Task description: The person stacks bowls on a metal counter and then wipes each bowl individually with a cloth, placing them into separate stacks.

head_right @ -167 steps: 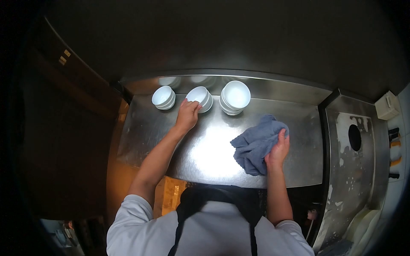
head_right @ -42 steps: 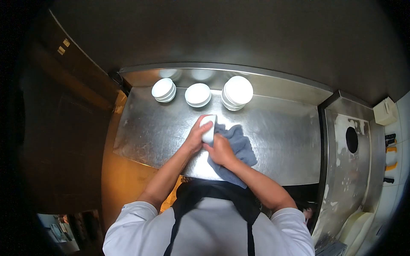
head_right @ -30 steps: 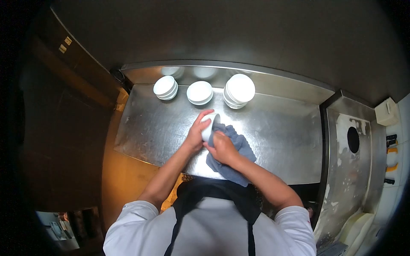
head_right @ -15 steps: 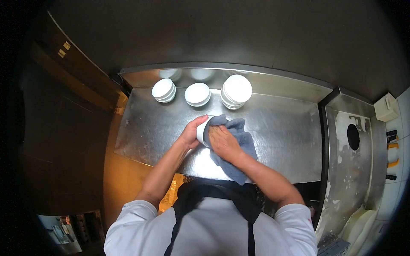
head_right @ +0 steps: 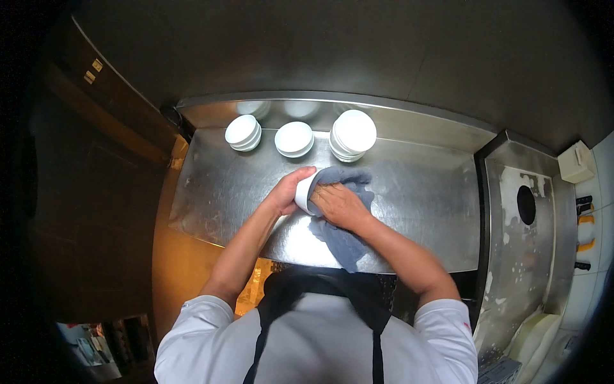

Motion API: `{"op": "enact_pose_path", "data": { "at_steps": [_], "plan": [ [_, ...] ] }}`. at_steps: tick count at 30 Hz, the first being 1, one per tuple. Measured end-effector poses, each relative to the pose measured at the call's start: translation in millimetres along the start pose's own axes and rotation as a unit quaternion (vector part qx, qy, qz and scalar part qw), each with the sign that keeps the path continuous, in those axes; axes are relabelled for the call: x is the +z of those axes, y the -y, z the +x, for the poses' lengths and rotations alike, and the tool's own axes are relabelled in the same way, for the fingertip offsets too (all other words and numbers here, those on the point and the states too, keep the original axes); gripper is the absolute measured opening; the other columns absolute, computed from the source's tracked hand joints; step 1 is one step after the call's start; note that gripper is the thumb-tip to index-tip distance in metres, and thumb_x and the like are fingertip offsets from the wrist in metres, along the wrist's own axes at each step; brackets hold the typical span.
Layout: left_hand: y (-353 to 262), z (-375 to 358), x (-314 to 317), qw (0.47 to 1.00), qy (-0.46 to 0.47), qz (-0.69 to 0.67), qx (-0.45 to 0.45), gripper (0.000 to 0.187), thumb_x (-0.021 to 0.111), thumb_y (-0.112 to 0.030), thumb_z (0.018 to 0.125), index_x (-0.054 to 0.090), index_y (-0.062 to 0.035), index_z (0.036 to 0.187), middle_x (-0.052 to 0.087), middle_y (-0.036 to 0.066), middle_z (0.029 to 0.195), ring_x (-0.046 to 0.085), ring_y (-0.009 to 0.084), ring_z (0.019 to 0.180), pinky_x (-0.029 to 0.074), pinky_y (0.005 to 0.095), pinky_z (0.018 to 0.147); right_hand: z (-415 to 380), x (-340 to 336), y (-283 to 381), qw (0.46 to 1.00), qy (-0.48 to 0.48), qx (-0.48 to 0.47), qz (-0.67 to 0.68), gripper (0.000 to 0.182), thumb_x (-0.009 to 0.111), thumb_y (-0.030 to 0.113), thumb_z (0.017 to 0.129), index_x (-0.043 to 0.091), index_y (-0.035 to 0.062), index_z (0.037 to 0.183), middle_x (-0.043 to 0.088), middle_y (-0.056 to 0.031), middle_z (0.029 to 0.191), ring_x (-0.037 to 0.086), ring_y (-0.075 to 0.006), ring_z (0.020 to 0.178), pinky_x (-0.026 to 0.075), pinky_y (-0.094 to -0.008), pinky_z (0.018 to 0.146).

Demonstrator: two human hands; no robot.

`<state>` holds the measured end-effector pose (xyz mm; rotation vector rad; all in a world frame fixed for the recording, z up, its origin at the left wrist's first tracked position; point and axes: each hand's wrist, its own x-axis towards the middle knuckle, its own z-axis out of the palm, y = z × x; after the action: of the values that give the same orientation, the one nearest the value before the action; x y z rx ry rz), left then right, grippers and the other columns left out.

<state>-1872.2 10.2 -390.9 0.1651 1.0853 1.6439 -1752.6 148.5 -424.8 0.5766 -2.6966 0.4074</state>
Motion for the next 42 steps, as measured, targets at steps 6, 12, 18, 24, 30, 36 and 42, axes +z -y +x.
{"op": "enact_pose_path", "data": {
  "at_steps": [6, 12, 18, 24, 30, 36, 42],
  "plan": [
    [12, 3, -2, 0.991, -0.089, -0.002, 0.098, 0.039, 0.056, -0.038, 0.094, 0.058, -0.0054, 0.115, 0.063, 0.011, 0.108, 0.062, 0.0197, 0.099, 0.051, 0.0338, 0.087, 9, 13, 39, 0.947, -0.162, 0.163, 0.226, 0.037, 0.074, 0.015, 0.077, 0.062, -0.0010, 0.108, 0.065, -0.0163, 0.105, 0.061, -0.0354, 0.101, 0.042, -0.0447, 0.096],
    [1, -8, -7, 0.994, -0.004, -0.021, 0.108, 0.042, 0.044, -0.036, 0.102, 0.056, -0.0009, 0.120, 0.062, 0.011, 0.117, 0.059, 0.0226, 0.110, 0.046, 0.0365, 0.098, -2, -30, 25, 0.740, -0.181, 0.333, 0.556, 0.030, 0.060, 0.020, 0.095, 0.062, -0.0031, 0.114, 0.068, -0.0077, 0.097, 0.061, -0.0145, 0.092, 0.048, -0.0302, 0.084],
    [23, -15, -5, 0.987, 0.110, -0.084, 0.076, 0.044, 0.053, -0.030, 0.099, 0.049, -0.0008, 0.131, 0.058, 0.011, 0.128, 0.054, 0.0229, 0.121, 0.040, 0.0433, 0.106, -20, -5, -28, 0.618, -0.313, 0.501, 0.518, 0.037, 0.055, 0.034, 0.099, 0.067, -0.0014, 0.101, 0.067, -0.0058, 0.089, 0.061, -0.0130, 0.085, 0.049, -0.0287, 0.078],
    [33, -25, 11, 0.981, 0.032, -0.158, 0.112, 0.035, 0.054, -0.020, 0.099, 0.050, -0.0007, 0.129, 0.060, 0.010, 0.125, 0.057, 0.0198, 0.115, 0.042, 0.0383, 0.104, -37, -6, -11, 0.576, -0.381, 0.578, 0.434, 0.049, 0.052, 0.041, 0.099, 0.065, -0.0062, 0.101, 0.067, -0.0112, 0.093, 0.060, -0.0188, 0.088, 0.048, -0.0344, 0.082],
    [52, -11, 40, 0.947, -0.070, 0.177, 0.259, 0.018, 0.053, -0.004, 0.095, 0.063, 0.0006, 0.110, 0.068, 0.008, 0.105, 0.061, 0.0085, 0.091, 0.051, 0.0279, 0.085, -2, -16, 44, 0.956, -0.178, 0.221, 0.071, 0.060, 0.050, 0.035, 0.097, 0.044, -0.0104, 0.135, 0.035, -0.0306, 0.146, 0.027, -0.0489, 0.139, 0.020, -0.0499, 0.114],
    [55, -43, 53, 0.820, -0.087, 0.488, 0.287, 0.021, 0.059, -0.001, 0.089, 0.066, 0.0010, 0.109, 0.069, 0.013, 0.099, 0.068, 0.0181, 0.086, 0.049, 0.0245, 0.080, 14, -65, 5, 0.718, -0.237, 0.409, 0.510, 0.056, 0.045, 0.044, 0.101, 0.057, -0.0069, 0.121, 0.064, -0.0127, 0.114, 0.060, -0.0225, 0.106, 0.046, -0.0339, 0.095],
    [68, -20, 47, 0.692, -0.093, 0.507, 0.505, 0.016, 0.062, -0.001, 0.084, 0.069, -0.0018, 0.098, 0.071, 0.011, 0.087, 0.069, 0.0274, 0.083, 0.018, 0.0632, 0.113, -12, -25, -22, 0.427, -0.232, 0.419, 0.767, 0.049, 0.048, 0.048, 0.100, 0.063, 0.0034, 0.113, 0.065, -0.0048, 0.097, 0.062, -0.0104, 0.088, 0.051, -0.0252, 0.077]
  ]
}}
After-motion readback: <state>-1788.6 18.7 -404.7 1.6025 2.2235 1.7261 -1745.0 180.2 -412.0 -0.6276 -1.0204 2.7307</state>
